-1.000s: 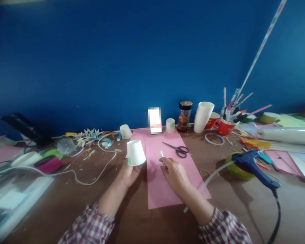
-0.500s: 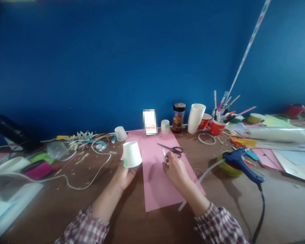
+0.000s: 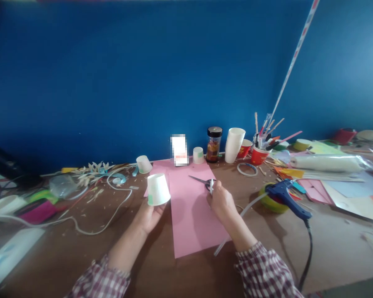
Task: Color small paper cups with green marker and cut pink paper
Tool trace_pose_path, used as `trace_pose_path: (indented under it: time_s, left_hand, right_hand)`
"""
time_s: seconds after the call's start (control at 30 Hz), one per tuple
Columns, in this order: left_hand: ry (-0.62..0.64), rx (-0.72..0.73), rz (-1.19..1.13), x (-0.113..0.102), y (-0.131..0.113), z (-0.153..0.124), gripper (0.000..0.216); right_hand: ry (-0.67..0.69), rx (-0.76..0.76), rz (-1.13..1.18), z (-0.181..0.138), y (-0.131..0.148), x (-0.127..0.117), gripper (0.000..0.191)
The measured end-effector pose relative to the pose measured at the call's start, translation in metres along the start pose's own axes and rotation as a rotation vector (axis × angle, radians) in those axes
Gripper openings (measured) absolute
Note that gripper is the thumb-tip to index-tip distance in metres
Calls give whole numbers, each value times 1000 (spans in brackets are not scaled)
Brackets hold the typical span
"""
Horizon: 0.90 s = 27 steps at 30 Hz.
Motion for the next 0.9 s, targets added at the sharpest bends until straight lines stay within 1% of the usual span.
trace_pose_path:
  time_s: [0.17, 0.4, 0.57, 0.73, 0.9]
  left_hand:
    - [-11, -18, -8, -1, 0, -1, 19]
    - [-19, -25, 7, -1, 1, 0, 19]
    - [-26, -23, 8, 0, -1, -1, 19]
    - [6, -37, 16, 4, -1, -3, 18]
    - [-16, -50, 36, 2, -1, -1, 19]
  right_hand:
    - [8, 0, -41, -4, 3, -2, 19]
    - [-5, -40, -60, -5, 4, -3, 17]
    - [-33, -62, -71, -5, 3, -1, 23]
    - [-64, -59, -84, -5, 3, -2, 31]
    - [-71, -39, -71, 0, -2, -2, 34]
Point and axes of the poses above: each hand's wrist, its own z-axis towards the middle knuckle, its own x-axis out of the palm, y = z × x, the point moved 5 cm from there along z, towards the middle knuckle, and after that the axes turned 11 degrees about x, right-handed, at the moved point
